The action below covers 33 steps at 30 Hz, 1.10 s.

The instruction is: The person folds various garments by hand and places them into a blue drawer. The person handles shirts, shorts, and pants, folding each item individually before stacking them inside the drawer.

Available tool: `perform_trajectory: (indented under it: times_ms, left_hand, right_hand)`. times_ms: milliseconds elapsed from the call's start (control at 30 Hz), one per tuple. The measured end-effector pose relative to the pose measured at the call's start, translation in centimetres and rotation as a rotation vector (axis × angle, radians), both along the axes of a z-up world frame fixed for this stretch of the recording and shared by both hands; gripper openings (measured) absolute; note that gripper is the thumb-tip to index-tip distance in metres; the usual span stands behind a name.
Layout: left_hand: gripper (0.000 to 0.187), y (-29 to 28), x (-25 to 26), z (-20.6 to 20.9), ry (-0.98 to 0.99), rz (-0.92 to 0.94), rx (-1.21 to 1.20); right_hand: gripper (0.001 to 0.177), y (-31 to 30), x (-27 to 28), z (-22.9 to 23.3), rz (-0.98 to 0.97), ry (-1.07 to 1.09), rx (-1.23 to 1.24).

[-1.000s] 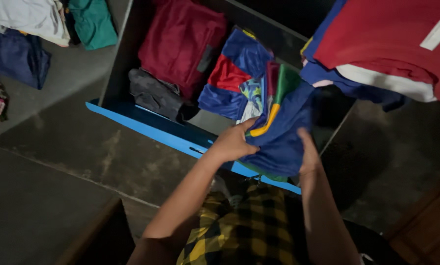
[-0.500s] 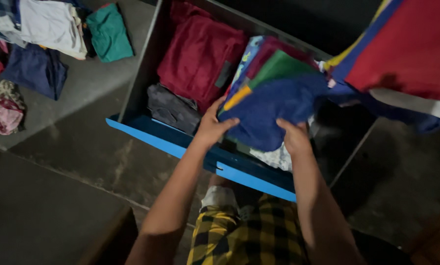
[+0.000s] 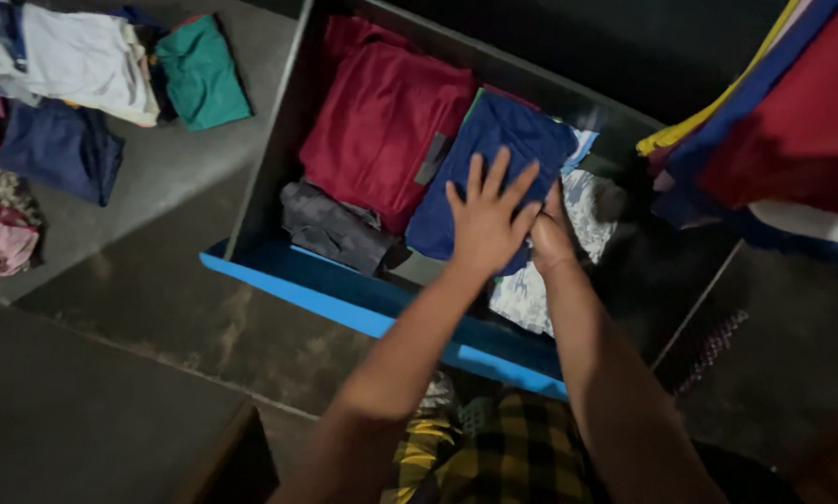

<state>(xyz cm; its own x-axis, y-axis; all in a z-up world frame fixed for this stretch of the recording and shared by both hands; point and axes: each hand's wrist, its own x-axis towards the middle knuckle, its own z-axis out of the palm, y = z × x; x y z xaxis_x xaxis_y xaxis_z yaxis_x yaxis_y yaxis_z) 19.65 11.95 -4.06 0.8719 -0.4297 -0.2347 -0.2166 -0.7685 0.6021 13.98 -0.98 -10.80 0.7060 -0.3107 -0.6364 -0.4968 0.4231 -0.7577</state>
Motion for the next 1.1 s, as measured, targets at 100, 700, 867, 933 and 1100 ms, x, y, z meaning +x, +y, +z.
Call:
perform_trajectory:
  times_ms: [100, 700, 867, 933, 1100]
  left_hand:
    - [0.083, -1.4, 3.8, -3.9, 0.315, -0.034, 0.038]
    - [0.089, -1.5, -1.3, -4.1, 0.039, 0.092, -0.115]
    - [0.068, 0.2, -8.0, -0.6, -0.02, 0.222, -0.199]
    - [0.06, 0.8, -9.8, 0.5, -0.015, 0.268, -0.302]
    - [0.041, -1.1, -11.6, -0.3, 0.088, -0.086, -0.299]
  right_hand:
    - [0.089, -0.1, 0.1, -0.8, -0.003, 0.033, 0.002]
    - [0.084, -4.7, -16.7, -9.2, -0.379, 0.519, 0.036]
    - [0.06, -6.2, -15.8, -7.5, -0.063, 0.466, 0.312]
    - [0.056, -6.7, -15.9, -6.6, -0.078, 0.243, 0.346]
    - [0.035, -6.7, -16.6, -7.3, -0.326, 0.222, 0.678]
